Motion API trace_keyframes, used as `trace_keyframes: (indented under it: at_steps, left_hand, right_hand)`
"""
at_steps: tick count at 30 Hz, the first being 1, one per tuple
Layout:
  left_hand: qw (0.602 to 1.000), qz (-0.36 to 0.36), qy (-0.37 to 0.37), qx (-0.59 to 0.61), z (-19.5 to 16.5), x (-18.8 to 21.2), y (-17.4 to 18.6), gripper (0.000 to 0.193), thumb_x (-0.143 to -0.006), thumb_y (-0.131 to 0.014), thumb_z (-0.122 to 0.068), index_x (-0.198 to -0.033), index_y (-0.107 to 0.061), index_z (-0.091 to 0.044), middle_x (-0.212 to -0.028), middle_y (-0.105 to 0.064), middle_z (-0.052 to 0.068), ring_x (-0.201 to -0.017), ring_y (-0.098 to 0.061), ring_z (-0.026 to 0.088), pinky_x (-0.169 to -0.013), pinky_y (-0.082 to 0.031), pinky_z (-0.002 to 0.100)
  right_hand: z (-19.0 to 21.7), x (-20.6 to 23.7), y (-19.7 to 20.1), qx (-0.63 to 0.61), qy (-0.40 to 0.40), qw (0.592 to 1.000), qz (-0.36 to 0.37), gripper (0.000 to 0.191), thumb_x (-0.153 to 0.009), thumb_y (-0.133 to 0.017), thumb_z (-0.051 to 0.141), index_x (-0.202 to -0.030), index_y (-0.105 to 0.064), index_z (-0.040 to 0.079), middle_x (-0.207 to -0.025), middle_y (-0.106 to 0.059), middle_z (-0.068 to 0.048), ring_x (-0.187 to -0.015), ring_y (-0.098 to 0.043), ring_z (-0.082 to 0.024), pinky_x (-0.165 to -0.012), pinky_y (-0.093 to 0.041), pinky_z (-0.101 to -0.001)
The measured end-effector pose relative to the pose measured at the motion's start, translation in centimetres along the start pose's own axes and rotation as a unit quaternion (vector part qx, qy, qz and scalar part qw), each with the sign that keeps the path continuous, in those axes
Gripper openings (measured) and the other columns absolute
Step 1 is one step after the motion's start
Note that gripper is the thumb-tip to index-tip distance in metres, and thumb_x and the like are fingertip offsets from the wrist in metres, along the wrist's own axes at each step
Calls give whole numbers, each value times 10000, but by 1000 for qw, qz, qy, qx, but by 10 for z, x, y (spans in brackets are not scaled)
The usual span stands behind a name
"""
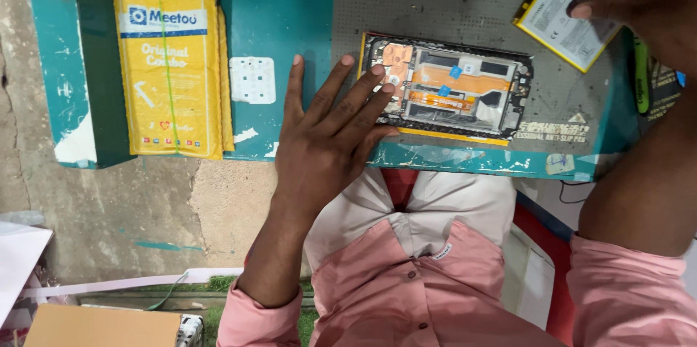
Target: The person opens a Meetoo Original Combo package, removes a new battery, and replaces the old battery in a disassembled smartphone. The person then places the phone and packaging on the workbench.
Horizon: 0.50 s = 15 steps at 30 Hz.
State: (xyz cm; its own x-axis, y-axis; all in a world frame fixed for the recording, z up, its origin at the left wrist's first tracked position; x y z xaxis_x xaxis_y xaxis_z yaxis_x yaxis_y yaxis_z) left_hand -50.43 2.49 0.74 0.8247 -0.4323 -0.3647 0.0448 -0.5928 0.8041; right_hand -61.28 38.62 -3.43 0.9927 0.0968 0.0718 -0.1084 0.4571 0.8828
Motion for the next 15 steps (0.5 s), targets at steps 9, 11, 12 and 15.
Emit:
trace_keyframes:
  at_steps: [9, 11, 12, 15]
  left_hand:
    - [1000, -8, 2, 9, 4, 0, 4, 456, -971, -752, -415, -1369, -680, -203, -1500, -575, -43, -1479, -459, 236, -1279, -232, 675]
    - [1000, -7, 4, 11, 5, 1, 4, 453, -976, -751, -410, -1371, -682, -199, -1502, -575, -38, -1479, -458, 236, -1278, -236, 672]
    - [1000, -6, 4, 12, 5, 1, 3, 451, -979, -751, -407, -1372, -682, -197, -1503, -574, -36, -1479, -457, 236, -1278, -238, 671]
    - [1000, -5, 6, 11, 7, 2, 2, 453, -969, -750, -422, -1362, -688, -207, -1501, -574, -50, -1482, -447, 221, -1278, -243, 669]
  right_hand:
    - [155, 34, 10, -47, 273, 961, -19, 121, -999, -803, 49, -1093, -736, 14, -1040, -713, -150, -873, -700, -225, -752, -561, -324]
    - [192, 41, -4, -43, 293, 955, 15, 157, -935, -799, 83, -1085, -757, 65, -1041, -706, -118, -916, -691, -223, -783, -553, -335]
    - [204, 41, -10, -45, 295, 954, 30, 182, -907, -795, 99, -1087, -765, 90, -1056, -703, -102, -958, -685, -225, -819, -551, -345]
    - [236, 44, -24, 13, 371, 927, 51, 291, -797, -840, 164, -1078, -781, 112, -1048, -682, -45, -965, -624, -217, -857, -431, -396]
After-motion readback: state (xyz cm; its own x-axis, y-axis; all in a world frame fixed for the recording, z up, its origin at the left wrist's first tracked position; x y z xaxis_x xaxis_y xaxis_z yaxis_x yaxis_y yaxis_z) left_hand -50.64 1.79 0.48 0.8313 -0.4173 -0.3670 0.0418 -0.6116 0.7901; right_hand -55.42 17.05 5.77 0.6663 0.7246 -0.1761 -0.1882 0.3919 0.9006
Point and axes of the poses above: each hand's wrist, its own x-axis away from the middle knuckle, its own y-axis out of the back of the hand, z = x × y, the point moved 9 cm from there along -x, towards the middle knuckle
